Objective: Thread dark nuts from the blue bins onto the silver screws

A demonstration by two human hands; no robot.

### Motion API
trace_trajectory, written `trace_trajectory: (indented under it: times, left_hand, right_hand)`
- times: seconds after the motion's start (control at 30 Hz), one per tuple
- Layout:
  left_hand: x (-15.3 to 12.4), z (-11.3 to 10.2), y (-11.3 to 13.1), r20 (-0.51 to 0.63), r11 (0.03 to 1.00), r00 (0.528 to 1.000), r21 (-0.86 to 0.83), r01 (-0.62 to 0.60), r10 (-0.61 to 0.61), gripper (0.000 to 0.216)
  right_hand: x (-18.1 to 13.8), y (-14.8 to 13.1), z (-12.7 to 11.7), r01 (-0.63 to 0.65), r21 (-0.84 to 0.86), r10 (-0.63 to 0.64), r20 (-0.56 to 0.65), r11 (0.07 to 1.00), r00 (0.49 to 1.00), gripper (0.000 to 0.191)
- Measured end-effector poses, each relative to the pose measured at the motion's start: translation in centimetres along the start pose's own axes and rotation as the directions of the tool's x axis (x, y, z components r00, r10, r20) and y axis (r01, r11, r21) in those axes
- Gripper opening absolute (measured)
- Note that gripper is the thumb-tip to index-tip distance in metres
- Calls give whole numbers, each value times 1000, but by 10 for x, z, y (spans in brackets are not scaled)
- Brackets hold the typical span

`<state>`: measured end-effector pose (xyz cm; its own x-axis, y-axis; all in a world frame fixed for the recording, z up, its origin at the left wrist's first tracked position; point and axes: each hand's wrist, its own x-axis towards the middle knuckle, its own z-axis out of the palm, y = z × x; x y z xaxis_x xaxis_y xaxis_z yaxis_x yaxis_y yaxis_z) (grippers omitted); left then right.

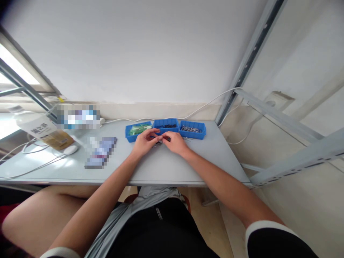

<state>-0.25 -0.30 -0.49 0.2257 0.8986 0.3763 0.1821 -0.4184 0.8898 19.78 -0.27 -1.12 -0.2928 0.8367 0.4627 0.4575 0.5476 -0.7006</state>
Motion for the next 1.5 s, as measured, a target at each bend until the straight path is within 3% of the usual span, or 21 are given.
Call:
trace_trajectory:
  times: [0.13, 0.57, 0.83, 1.5]
  left_hand:
    - [0, -1, 3, 5, 985, 997, 152, -82, 82, 38]
    - [4, -6, 2, 53, 1000, 998, -13, -26, 27, 28]
    - [3, -6, 1, 53, 1000, 998, 0, -28, 28, 30]
    - [3, -7, 1, 42, 999, 999, 27, -27, 26, 28]
  right_hand:
    - [1, 1, -1, -56, 100, 57, 0, 993, 998, 26]
    - [-1, 4, 4, -58, 205, 44, 73, 977, 996, 27]
    - [0, 0, 0, -23, 114, 17, 58, 993, 998, 24]
    - [-1, 0, 2, -50, 120, 42, 70, 991, 997, 24]
